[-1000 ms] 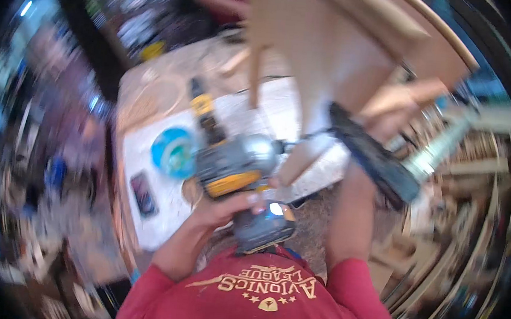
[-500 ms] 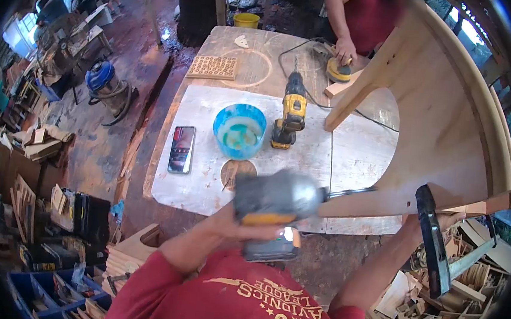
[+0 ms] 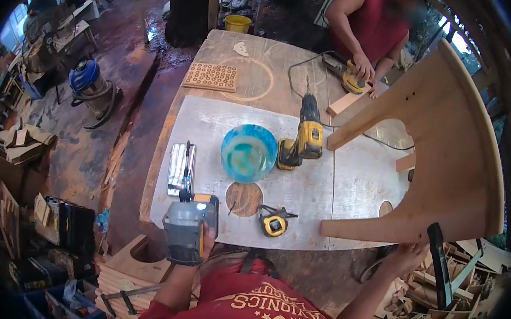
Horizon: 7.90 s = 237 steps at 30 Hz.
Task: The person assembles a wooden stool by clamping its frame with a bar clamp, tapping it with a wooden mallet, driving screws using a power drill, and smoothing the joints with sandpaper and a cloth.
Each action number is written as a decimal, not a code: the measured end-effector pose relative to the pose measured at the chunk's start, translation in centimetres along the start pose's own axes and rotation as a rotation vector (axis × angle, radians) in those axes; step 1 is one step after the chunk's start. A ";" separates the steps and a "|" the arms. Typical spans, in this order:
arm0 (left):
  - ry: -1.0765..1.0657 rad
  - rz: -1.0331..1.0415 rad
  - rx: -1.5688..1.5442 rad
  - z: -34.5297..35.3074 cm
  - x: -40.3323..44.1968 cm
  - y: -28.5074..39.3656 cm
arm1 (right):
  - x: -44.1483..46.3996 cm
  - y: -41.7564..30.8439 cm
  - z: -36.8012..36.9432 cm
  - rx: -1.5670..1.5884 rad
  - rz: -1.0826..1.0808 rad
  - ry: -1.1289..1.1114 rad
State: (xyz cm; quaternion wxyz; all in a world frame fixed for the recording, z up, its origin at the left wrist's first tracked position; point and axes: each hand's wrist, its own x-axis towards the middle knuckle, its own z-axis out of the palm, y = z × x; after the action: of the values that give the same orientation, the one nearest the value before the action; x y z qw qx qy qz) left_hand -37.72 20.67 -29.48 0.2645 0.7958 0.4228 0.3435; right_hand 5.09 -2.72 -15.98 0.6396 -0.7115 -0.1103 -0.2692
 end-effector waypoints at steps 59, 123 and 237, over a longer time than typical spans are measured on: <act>0.046 -0.154 -0.250 0.0 10.7 -5.2 | -29.5 -4.9 20.1 -0.026 -0.279 -1.106; 1.240 -0.640 -0.636 -13.3 -30.8 8.6 | -29.4 0.6 -2.5 0.446 -0.005 -2.155; 0.970 -0.244 -0.781 17.2 7.5 40.3 | 59.0 15.6 -17.9 -0.482 -1.043 -1.455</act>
State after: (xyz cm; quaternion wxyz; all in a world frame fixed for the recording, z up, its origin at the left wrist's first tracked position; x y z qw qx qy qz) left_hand -1.60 4.59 -9.13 0.3508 0.3406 0.4256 0.7614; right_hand 57.61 -33.59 2.39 0.0457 -0.6796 -0.7317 -0.0257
